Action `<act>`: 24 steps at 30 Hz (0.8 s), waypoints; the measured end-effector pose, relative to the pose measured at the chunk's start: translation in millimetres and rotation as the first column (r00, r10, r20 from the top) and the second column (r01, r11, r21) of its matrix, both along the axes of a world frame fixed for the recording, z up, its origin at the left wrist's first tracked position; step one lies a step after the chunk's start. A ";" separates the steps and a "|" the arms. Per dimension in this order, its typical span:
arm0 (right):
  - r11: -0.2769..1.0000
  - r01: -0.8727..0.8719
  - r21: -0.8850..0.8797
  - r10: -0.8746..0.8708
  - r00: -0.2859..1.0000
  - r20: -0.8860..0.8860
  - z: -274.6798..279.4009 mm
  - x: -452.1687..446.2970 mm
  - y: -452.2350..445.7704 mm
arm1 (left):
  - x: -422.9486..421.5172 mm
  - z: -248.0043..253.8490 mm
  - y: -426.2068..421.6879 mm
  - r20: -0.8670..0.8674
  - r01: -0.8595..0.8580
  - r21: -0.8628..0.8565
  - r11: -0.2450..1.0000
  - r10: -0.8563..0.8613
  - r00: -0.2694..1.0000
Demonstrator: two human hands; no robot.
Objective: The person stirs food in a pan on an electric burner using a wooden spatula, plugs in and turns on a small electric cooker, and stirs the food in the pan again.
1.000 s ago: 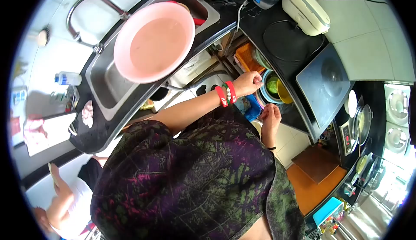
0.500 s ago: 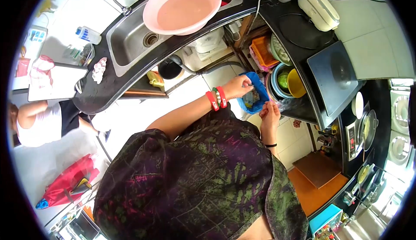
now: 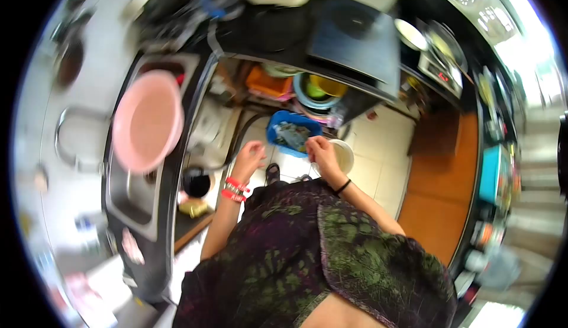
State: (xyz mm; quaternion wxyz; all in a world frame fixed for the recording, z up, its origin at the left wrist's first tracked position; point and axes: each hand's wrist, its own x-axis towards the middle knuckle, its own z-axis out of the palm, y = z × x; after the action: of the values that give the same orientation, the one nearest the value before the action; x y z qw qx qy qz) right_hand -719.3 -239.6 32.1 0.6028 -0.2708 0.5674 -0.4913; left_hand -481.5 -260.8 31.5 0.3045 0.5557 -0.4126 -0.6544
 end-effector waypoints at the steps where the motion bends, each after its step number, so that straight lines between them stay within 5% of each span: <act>1: 0.999 0.053 0.008 -0.053 0.998 0.034 -5.0 -4.0 1.9 | -2.9 -5.3 -3.7 0.010 0.047 0.037 0.998 -0.047 0.999; 9: 0.921 0.374 0.111 -0.381 0.923 0.051 -9.8 -29.2 31.0 | -48.8 2.9 -48.7 -0.039 0.329 0.097 0.939 -0.327 0.944; 17: 0.835 0.499 0.230 -0.509 0.861 -0.019 -8.7 -44.0 87.1 | -88.3 -6.1 -84.1 0.010 0.449 0.050 0.892 -0.450 0.893; 24: 0.881 0.454 0.132 -0.460 0.888 0.018 -13.7 -75.5 93.7 | -123.8 3.0 -48.6 0.038 0.458 0.031 0.888 -0.459 0.888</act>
State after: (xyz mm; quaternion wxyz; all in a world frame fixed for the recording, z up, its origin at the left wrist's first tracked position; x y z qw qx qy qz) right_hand -794.8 -145.9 18.4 0.4991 -0.0793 0.6298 -0.5898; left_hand -605.3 -309.4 34.5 0.1263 0.4603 -0.5319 -0.6995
